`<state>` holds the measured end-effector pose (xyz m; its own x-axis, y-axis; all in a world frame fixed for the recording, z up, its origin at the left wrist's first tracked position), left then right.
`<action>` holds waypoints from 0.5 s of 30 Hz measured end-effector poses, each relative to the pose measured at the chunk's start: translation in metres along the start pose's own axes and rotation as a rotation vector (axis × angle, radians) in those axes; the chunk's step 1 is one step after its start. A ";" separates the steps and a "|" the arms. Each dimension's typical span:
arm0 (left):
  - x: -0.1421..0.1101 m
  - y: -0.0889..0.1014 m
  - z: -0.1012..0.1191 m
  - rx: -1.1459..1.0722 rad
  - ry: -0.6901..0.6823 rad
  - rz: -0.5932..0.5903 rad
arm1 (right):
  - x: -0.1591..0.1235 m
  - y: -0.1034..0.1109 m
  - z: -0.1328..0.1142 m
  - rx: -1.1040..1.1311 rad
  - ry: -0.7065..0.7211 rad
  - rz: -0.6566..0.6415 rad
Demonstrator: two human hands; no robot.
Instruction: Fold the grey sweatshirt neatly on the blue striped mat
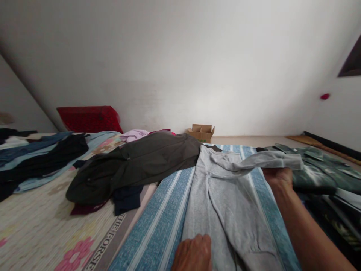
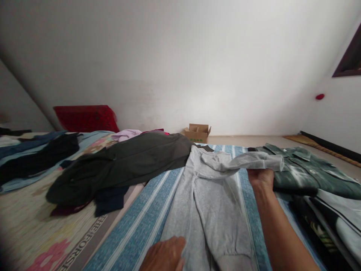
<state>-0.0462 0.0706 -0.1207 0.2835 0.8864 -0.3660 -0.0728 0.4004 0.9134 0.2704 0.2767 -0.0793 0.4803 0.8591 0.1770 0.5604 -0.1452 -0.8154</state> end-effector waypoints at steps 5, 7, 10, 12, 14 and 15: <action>-0.006 0.014 0.004 -0.018 0.005 -0.017 | 0.002 -0.031 -0.036 0.136 0.051 -0.079; -0.006 0.009 0.007 0.003 -0.006 -0.023 | -0.002 -0.027 -0.035 0.164 0.030 -0.063; -0.005 -0.001 0.009 0.042 -0.006 -0.055 | -0.009 -0.008 -0.021 0.141 -0.007 -0.006; -0.006 -0.001 0.008 0.031 -0.008 -0.061 | -0.011 0.006 -0.012 0.134 -0.019 0.029; -0.007 0.006 0.006 -0.014 -0.011 -0.023 | -0.012 0.012 -0.011 0.136 -0.028 0.048; -0.008 0.011 0.005 -0.038 -0.008 0.001 | -0.011 0.012 -0.013 0.142 -0.026 0.051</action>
<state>-0.0442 0.0669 -0.1066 0.2914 0.8850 -0.3630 -0.1097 0.4079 0.9064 0.2808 0.2588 -0.0840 0.4868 0.8651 0.1206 0.4339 -0.1197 -0.8930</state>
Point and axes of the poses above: each hand's wrist, its own x-axis towards the middle knuckle, its own y-axis out of the back of the hand, z = x × y, the point moved 9 cm from there along x, towards the middle knuckle, and after that the axes turned 1 degree about -y, right-handed, at the moved point
